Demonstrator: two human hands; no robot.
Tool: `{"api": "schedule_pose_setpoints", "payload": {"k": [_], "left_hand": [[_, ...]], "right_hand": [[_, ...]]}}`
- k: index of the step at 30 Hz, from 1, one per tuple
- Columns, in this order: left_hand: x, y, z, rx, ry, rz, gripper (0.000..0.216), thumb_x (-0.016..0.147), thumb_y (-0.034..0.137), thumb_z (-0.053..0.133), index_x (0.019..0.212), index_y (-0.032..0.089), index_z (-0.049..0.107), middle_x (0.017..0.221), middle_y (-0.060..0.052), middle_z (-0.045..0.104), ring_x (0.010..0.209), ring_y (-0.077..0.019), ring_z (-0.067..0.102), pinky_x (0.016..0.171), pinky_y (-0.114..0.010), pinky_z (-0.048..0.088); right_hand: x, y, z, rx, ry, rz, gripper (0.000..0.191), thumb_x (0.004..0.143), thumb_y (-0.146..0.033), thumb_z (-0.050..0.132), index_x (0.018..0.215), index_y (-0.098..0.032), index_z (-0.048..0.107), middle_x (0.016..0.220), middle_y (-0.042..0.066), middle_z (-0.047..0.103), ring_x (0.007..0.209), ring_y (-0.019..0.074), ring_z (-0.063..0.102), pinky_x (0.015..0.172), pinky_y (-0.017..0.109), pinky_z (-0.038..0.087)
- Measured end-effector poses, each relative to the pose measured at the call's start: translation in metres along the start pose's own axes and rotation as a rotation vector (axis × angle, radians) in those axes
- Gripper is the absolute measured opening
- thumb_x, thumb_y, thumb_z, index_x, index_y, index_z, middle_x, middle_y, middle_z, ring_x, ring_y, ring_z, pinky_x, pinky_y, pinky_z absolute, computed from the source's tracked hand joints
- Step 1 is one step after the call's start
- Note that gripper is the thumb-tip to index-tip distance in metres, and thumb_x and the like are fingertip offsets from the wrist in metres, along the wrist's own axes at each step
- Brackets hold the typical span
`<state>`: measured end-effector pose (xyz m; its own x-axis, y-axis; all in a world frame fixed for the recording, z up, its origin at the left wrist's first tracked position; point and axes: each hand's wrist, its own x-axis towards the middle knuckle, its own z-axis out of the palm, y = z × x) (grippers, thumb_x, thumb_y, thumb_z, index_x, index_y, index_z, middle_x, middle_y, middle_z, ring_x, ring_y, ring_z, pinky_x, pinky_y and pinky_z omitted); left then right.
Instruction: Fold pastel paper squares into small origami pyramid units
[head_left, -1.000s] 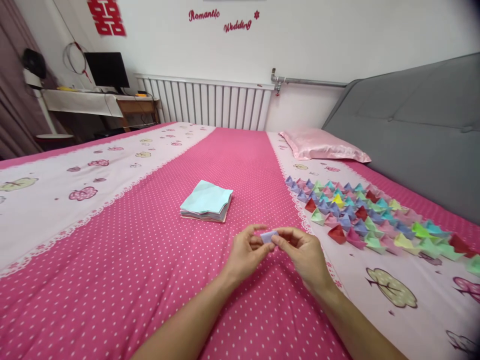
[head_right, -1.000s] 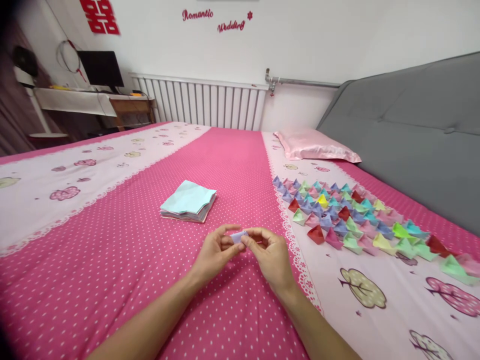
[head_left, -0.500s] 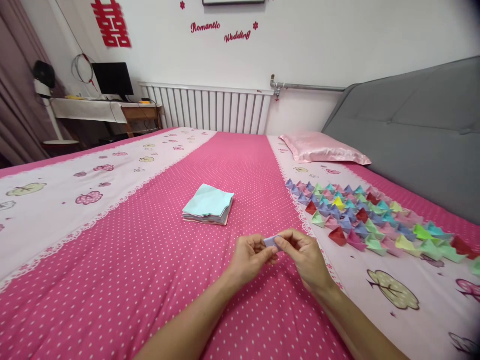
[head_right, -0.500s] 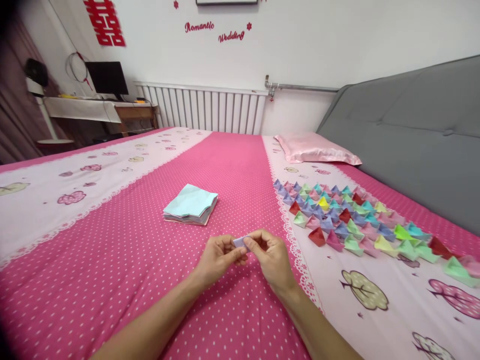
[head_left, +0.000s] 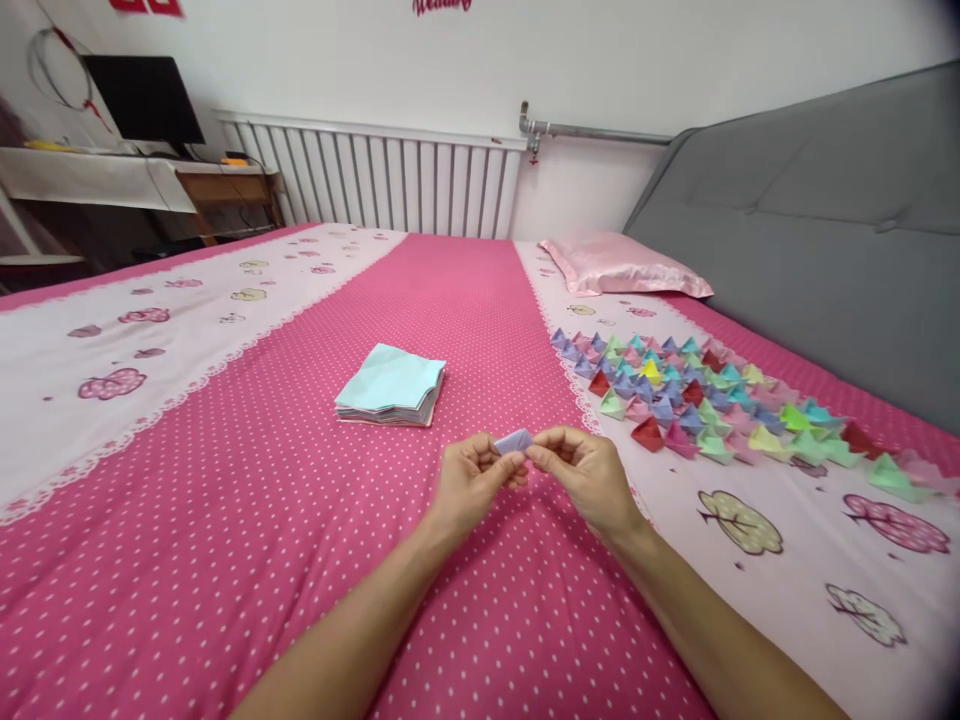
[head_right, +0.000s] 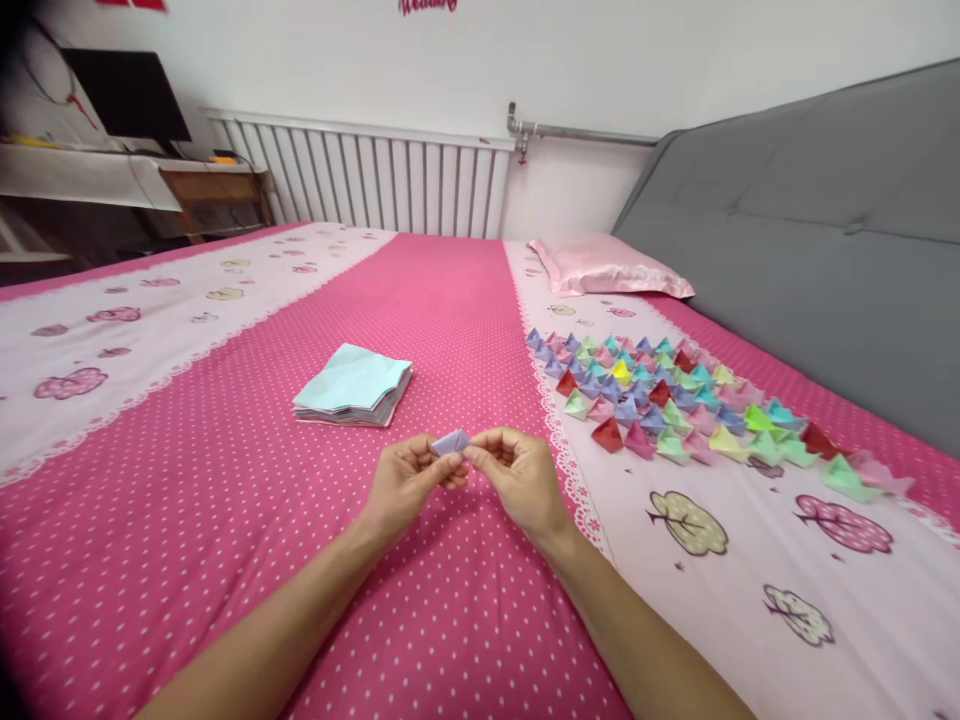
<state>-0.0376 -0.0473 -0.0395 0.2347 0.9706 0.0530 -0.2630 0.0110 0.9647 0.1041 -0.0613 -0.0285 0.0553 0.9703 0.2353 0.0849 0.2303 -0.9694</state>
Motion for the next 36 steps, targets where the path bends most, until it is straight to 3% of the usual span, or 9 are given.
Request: {"api": "schedule_pose_setpoints", "payload": {"k": [4,7,11,15,26,36], "left_hand": [[0.002,-0.004,-0.002,0.028,-0.018,0.006,0.031,0.063,0.039,0.074,0.068,0.011,0.062,0.060,-0.004,0.067,0.054,-0.0125,0.061,0.057,-0.025,0.050],[0.007,-0.007,-0.007,0.115,-0.048,0.071,0.028,0.067,0.035,0.072,0.080,0.011,0.066,0.074,-0.007,0.070,0.066,-0.0139,0.064,0.063,-0.026,0.049],[0.012,-0.005,-0.016,0.327,0.079,0.224,0.030,0.068,0.032,0.070,0.094,0.016,0.068,0.097,-0.010,0.070,0.082,-0.0176,0.064,0.066,-0.026,0.049],[0.014,-0.005,-0.019,0.527,0.090,0.260,0.018,0.072,0.026,0.065,0.086,0.017,0.072,0.083,-0.008,0.072,0.074,-0.0177,0.065,0.061,-0.026,0.047],[0.021,-0.021,-0.017,0.686,0.046,0.173,0.016,0.072,0.024,0.063,0.082,0.017,0.074,0.070,-0.005,0.071,0.061,-0.0154,0.061,0.059,-0.026,0.046],[0.022,-0.024,-0.015,0.639,0.028,0.190,0.016,0.074,0.020,0.061,0.082,0.017,0.074,0.078,-0.006,0.073,0.068,-0.0171,0.065,0.066,-0.028,0.049]], "right_hand": [[0.001,0.002,0.000,0.032,-0.001,0.026,0.020,0.068,-0.035,0.070,0.073,-0.016,0.065,0.069,0.003,0.067,0.062,0.0139,0.062,0.061,0.027,0.051],[0.003,0.005,-0.003,-0.040,-0.005,0.014,0.019,0.071,-0.034,0.067,0.076,-0.016,0.065,0.072,0.004,0.068,0.065,0.0151,0.063,0.064,0.028,0.051],[0.006,0.011,-0.006,-0.187,0.005,-0.059,0.017,0.073,-0.032,0.065,0.077,-0.016,0.067,0.075,0.005,0.070,0.068,0.0169,0.064,0.067,0.030,0.050],[0.008,0.021,-0.007,-0.229,-0.030,-0.051,0.015,0.074,-0.031,0.064,0.078,-0.017,0.068,0.076,0.004,0.071,0.069,0.0175,0.065,0.069,0.031,0.050],[0.005,0.026,-0.005,-0.357,-0.004,-0.057,0.015,0.072,-0.030,0.065,0.082,-0.019,0.070,0.081,0.004,0.071,0.075,0.0185,0.066,0.069,0.033,0.052],[0.006,0.026,-0.006,-0.551,0.060,-0.137,0.014,0.075,-0.028,0.062,0.080,-0.020,0.072,0.079,0.003,0.073,0.071,0.0184,0.066,0.071,0.033,0.051]]}}
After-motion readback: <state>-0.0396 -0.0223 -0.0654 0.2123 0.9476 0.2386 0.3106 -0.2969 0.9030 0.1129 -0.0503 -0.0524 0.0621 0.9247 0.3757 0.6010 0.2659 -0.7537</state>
